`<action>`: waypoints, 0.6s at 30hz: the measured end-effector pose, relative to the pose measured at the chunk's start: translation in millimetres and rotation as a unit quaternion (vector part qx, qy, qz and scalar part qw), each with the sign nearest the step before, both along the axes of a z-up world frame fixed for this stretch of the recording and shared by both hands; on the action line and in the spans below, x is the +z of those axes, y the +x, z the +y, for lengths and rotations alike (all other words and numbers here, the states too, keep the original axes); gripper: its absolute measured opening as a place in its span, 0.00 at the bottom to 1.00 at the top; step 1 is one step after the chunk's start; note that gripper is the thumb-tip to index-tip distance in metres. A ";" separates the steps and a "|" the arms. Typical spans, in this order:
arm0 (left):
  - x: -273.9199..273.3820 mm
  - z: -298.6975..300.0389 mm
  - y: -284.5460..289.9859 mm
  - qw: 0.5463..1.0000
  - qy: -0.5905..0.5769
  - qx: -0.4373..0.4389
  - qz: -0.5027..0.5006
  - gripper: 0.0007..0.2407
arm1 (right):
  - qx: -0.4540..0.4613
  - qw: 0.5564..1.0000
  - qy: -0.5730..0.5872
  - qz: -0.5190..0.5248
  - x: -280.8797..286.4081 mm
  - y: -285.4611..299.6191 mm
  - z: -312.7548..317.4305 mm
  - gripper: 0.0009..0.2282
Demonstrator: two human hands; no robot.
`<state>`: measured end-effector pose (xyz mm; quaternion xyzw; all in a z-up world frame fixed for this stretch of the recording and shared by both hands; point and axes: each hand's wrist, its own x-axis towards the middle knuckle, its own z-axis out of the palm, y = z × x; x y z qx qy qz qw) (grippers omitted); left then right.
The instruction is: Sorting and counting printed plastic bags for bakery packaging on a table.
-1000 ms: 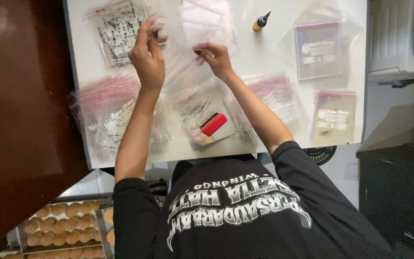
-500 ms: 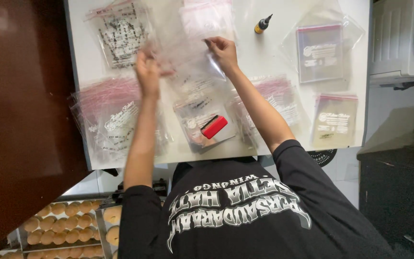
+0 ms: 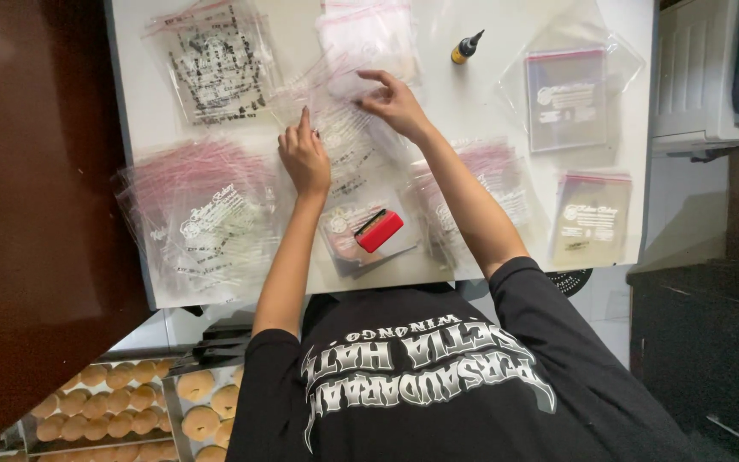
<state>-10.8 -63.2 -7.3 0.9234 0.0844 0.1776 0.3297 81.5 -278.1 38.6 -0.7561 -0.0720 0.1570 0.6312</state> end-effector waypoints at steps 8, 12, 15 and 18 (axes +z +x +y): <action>102.9 5.6 -12.6 0.981 -0.109 -0.053 -0.153 0.49 | 0.082 0.984 0.160 -0.013 70.9 -22.9 -30.1 0.20; 78.3 35.2 1.4 0.852 -0.418 -0.248 -0.196 0.52 | 0.134 0.940 0.313 0.036 80.6 -28.7 -49.5 0.23; 16.9 43.0 14.2 0.830 -0.468 -0.203 0.225 0.29 | 0.065 0.939 0.335 0.046 83.2 -26.6 -45.7 0.25; 36.0 28.0 10.2 0.776 -0.578 -0.228 0.107 0.16 | -0.047 0.919 0.346 0.184 39.6 -19.8 -51.9 0.23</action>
